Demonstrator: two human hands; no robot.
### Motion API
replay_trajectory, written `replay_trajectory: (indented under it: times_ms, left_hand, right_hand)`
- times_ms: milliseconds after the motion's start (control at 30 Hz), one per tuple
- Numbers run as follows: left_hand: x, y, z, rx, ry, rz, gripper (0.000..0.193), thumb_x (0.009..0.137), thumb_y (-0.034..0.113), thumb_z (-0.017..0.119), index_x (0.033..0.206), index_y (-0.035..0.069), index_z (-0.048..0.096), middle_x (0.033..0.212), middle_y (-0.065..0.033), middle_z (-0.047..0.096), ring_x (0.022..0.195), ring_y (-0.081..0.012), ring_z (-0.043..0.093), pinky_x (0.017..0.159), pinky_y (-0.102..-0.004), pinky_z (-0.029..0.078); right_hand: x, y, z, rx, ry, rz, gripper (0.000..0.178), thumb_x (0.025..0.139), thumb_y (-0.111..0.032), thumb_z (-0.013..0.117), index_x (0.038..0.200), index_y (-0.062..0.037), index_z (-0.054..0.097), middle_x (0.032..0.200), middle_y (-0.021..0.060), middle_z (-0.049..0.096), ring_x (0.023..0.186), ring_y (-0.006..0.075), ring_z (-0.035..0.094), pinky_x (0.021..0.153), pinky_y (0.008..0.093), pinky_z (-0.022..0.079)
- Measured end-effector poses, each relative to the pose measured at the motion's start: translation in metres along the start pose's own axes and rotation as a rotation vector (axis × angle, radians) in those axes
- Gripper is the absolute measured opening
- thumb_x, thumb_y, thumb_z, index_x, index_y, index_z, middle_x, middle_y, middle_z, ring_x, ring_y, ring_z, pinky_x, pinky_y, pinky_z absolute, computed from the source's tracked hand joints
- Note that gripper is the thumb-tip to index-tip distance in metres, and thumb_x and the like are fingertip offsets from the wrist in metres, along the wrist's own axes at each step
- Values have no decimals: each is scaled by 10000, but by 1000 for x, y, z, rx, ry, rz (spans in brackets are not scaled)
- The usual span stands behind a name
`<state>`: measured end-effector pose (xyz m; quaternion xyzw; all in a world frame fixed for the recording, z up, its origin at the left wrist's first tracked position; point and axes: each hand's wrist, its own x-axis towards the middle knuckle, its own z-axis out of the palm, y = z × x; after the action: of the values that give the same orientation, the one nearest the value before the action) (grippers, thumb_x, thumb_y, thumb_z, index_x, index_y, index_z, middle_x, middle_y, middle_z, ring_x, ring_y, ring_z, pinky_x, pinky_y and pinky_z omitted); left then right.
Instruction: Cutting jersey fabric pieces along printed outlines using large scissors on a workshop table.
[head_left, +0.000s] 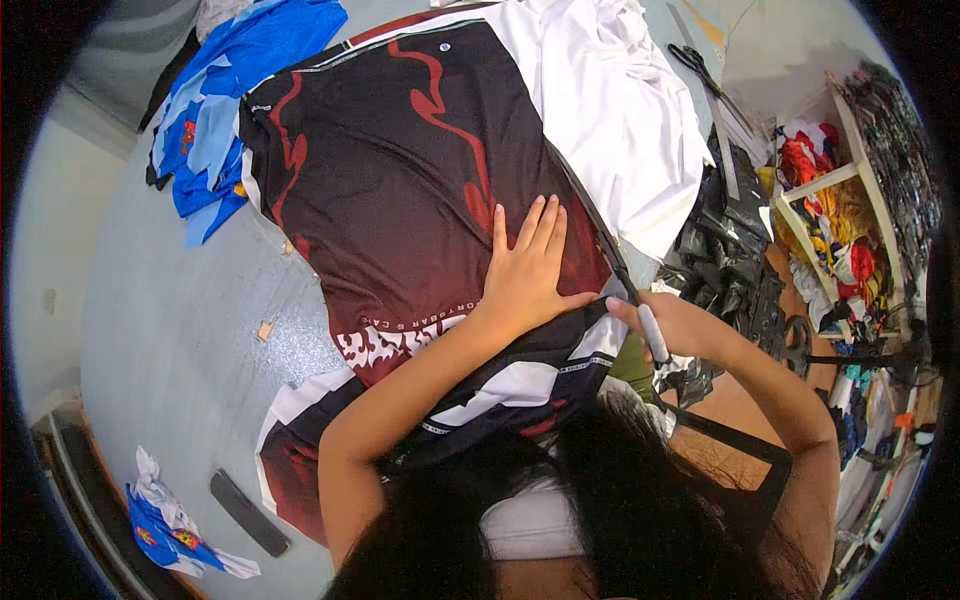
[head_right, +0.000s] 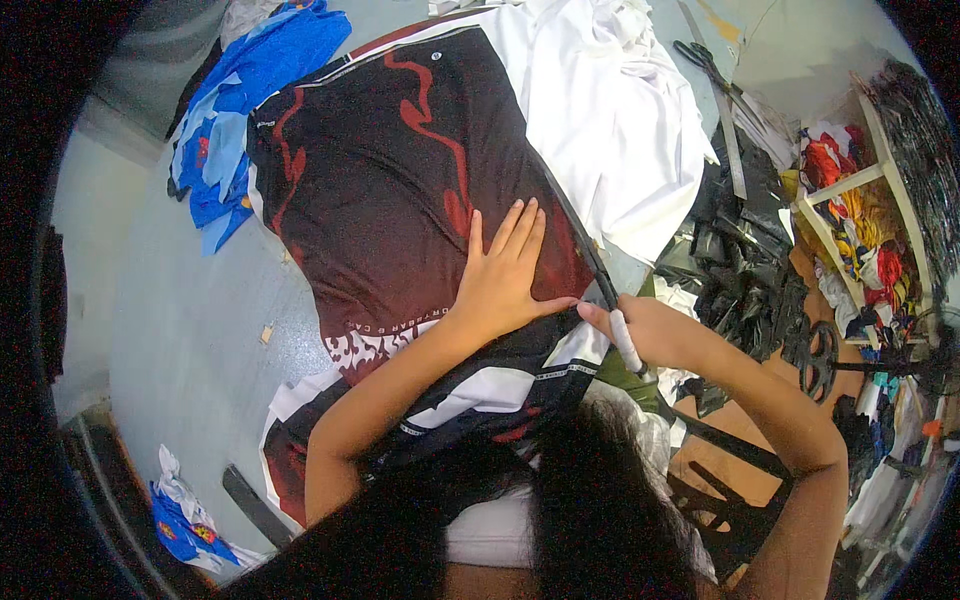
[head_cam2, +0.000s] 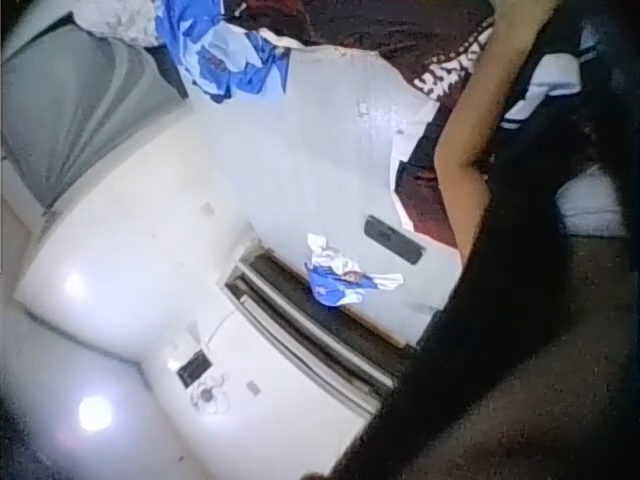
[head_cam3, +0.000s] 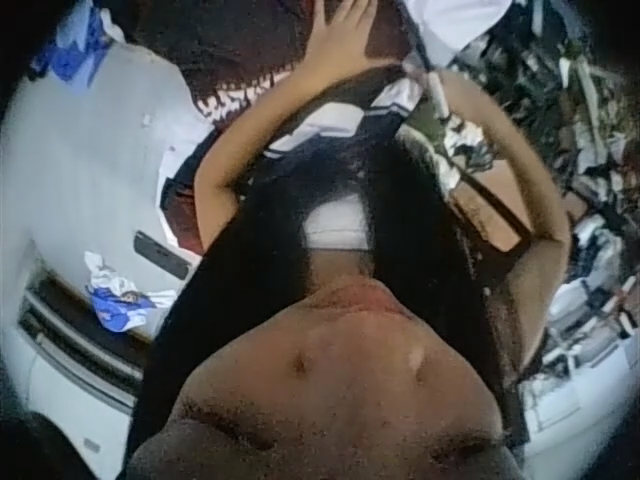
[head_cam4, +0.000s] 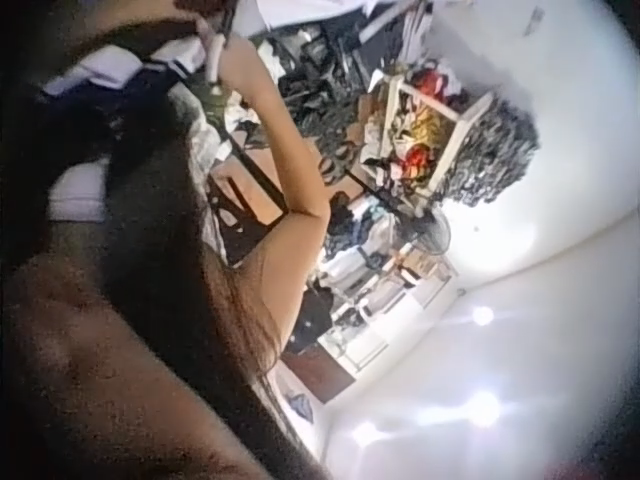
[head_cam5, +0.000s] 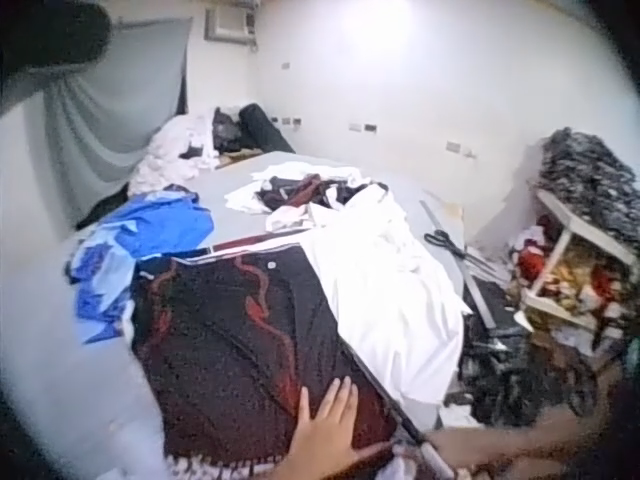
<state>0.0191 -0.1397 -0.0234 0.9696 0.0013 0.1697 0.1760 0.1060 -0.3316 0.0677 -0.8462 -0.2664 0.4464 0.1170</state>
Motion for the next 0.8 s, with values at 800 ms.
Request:
replay_trajectory:
  times_ms: [800]
  left_hand:
    - [-16,-203,-75,426,110,-849,579,969,481,316,1429,133,367,1503,-132,296,1396,-339,242,1052,-668,150]
  right_hand:
    - [0,-21,-17,197,-134,-35,638,930,-606,396,734,-14,528,586,79,558,528,168,613,499,294,474]
